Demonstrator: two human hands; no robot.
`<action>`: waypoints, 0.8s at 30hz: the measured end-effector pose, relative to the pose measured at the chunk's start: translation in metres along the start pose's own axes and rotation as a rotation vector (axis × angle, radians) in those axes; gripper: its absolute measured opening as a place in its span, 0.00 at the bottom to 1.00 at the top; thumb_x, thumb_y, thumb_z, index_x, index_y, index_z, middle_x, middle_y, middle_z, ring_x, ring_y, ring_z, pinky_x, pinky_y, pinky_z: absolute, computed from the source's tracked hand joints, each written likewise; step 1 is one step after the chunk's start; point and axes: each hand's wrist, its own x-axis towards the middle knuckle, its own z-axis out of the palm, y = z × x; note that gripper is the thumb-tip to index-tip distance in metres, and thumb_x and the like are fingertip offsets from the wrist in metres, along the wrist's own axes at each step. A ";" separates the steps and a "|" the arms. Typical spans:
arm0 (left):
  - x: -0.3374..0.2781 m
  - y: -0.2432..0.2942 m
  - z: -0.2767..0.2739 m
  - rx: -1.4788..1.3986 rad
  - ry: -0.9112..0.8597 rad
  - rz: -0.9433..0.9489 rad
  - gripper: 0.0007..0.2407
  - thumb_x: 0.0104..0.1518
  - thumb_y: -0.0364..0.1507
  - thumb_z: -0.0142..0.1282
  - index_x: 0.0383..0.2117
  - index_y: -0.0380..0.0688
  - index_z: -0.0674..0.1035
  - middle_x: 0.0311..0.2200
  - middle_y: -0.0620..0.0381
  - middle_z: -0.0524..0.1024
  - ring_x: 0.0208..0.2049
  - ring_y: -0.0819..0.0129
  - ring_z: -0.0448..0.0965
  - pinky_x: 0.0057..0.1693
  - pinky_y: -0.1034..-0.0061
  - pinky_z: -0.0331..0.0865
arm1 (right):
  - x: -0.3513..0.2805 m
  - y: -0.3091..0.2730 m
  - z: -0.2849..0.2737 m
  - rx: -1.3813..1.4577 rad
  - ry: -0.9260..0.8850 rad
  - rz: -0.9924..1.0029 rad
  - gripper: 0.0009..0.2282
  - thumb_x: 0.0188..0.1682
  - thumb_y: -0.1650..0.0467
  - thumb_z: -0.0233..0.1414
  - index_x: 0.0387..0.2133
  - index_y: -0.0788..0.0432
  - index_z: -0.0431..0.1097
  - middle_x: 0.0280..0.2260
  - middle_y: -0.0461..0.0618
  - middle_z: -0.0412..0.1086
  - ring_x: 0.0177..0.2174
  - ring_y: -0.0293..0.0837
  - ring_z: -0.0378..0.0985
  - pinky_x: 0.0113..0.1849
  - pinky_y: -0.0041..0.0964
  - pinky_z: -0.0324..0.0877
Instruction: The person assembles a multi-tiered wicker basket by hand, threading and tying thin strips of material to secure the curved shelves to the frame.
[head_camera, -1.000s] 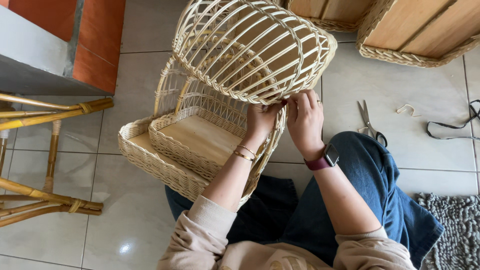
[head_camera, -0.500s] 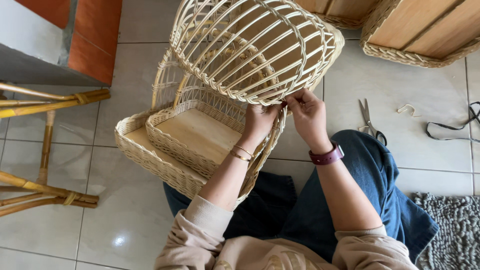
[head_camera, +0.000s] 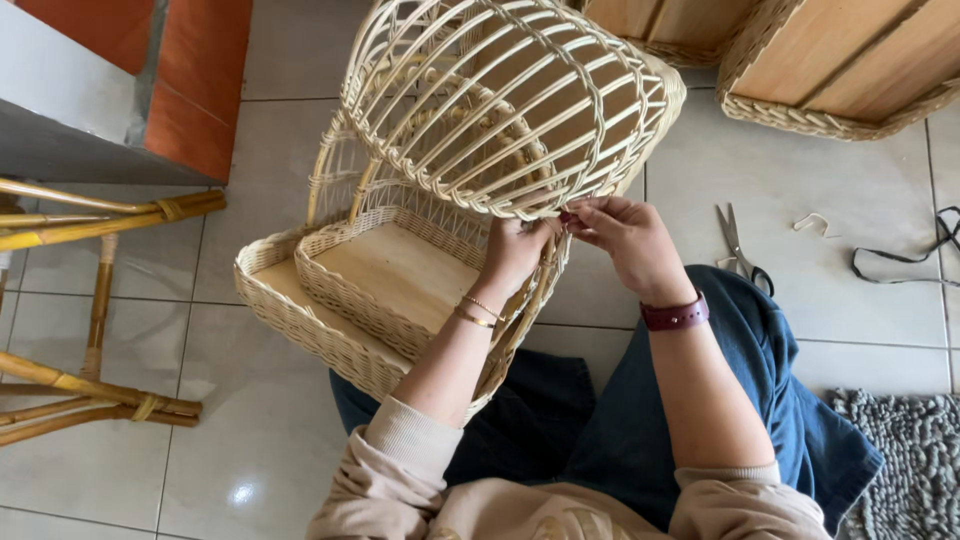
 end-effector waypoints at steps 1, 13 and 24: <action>0.000 -0.007 0.001 0.000 -0.001 -0.007 0.12 0.51 0.23 0.58 0.42 0.46 0.80 0.41 0.51 0.79 0.46 0.58 0.76 0.55 0.56 0.66 | 0.006 0.012 -0.008 0.001 0.002 0.007 0.06 0.49 0.76 0.51 0.33 0.71 0.70 0.29 0.56 0.72 0.31 0.41 0.77 0.41 0.42 0.74; 0.001 -0.003 -0.001 -0.025 -0.034 0.014 0.11 0.53 0.26 0.59 0.43 0.51 0.79 0.41 0.58 0.78 0.47 0.65 0.75 0.58 0.59 0.64 | 0.012 0.014 -0.005 0.239 0.050 0.182 0.02 0.44 0.78 0.54 0.25 0.68 0.70 0.26 0.56 0.72 0.28 0.44 0.79 0.35 0.58 0.75; -0.001 -0.015 -0.001 0.023 -0.069 -0.030 0.09 0.54 0.24 0.55 0.41 0.46 0.80 0.38 0.52 0.79 0.47 0.58 0.75 0.56 0.56 0.64 | 0.008 0.022 0.010 -0.302 0.221 -0.228 0.03 0.43 0.76 0.52 0.28 0.62 0.73 0.21 0.50 0.69 0.27 0.34 0.70 0.32 0.32 0.72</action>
